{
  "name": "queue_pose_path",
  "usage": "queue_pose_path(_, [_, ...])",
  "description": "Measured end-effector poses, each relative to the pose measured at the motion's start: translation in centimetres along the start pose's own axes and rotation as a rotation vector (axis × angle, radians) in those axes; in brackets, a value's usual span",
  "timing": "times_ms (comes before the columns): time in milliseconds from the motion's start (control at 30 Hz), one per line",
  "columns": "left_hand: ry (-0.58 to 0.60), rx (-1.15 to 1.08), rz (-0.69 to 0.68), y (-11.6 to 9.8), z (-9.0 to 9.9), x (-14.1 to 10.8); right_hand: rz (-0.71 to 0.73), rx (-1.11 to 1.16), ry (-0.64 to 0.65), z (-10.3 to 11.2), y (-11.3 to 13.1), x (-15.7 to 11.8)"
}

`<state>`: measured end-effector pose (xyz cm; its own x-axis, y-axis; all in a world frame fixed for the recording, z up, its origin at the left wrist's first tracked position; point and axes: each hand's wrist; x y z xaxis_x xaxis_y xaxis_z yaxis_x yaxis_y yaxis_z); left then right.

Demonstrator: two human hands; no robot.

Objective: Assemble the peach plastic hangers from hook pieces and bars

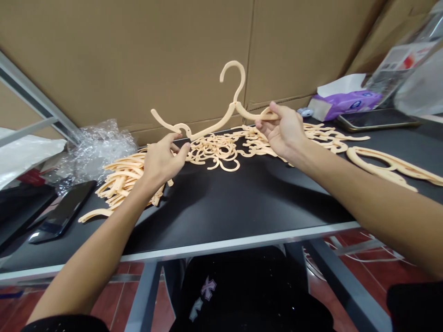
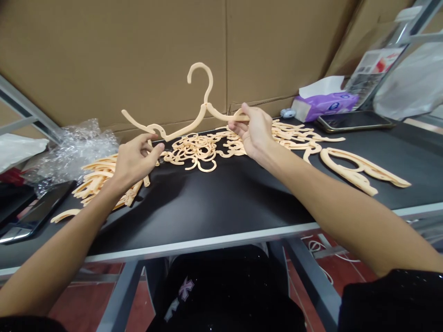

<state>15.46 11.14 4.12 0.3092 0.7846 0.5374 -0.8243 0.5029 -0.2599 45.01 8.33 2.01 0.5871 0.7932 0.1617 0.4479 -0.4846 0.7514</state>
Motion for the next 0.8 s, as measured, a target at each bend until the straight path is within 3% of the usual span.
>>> queue_pose_path(267, [0.076, -0.024, -0.155, -0.3, -0.9, -0.8, -0.055, 0.033, -0.017, -0.6, -0.1, -0.8])
queue_pose_path(400, [0.096, -0.046, -0.169, -0.2, -1.3, -0.9, -0.056, 0.041, 0.000, -0.5, -0.2, -0.7])
queue_pose_path(800, [-0.017, -0.200, -0.125, -0.6, -0.9, -0.7, -0.139, -0.046, 0.061, -1.5, 0.5, -2.5])
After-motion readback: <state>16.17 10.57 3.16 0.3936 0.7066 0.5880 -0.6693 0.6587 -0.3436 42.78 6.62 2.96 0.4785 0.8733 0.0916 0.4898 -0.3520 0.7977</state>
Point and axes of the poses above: each hand's wrist, its own x-axis towards the middle knuckle, its own z-axis out of the back of the hand, y = z × x, and after that the axes turned 7 degrees about x, right-handed
